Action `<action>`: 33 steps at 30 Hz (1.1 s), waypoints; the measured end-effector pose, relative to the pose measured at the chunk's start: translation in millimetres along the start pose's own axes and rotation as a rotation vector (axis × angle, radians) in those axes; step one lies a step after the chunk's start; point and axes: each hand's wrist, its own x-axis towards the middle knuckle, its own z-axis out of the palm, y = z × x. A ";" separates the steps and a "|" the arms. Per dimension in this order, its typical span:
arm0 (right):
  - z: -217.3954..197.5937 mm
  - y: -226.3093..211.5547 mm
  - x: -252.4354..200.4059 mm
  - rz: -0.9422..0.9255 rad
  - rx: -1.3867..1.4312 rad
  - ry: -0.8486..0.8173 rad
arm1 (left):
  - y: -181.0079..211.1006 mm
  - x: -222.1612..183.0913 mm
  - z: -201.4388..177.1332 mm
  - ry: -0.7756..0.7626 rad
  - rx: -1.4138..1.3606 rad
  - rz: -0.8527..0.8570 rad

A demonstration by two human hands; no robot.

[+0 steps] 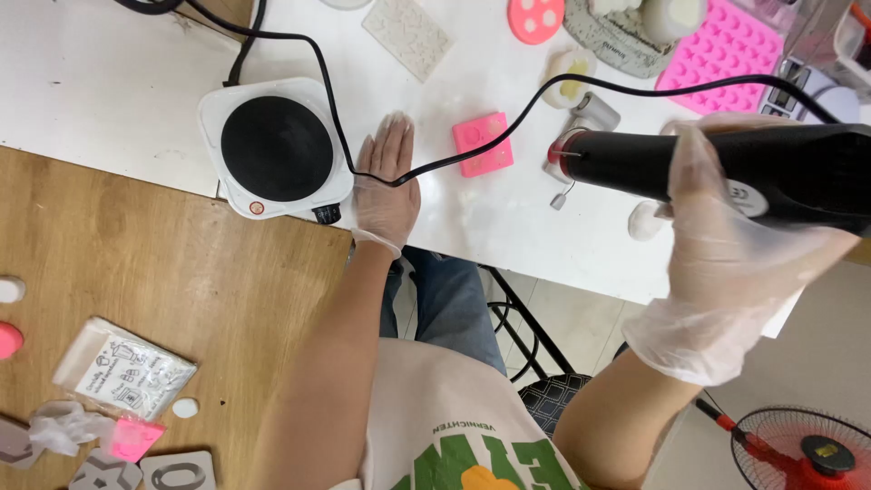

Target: Pouring melted wax into small silicone molds and smoothing them with a heat gun.

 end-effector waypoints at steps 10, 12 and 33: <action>3.5 8.4 30.1 0.349 0.032 0.047 | 98.4 -56.2 -108.4 0.372 -0.485 -0.157; -1.5 3.4 31.1 0.395 0.043 -0.067 | 128.0 -55.3 -154.2 0.470 -0.608 -0.188; -19.0 86.7 70.0 0.025 -0.147 -0.329 | 241.0 57.1 -234.2 0.540 -0.677 0.129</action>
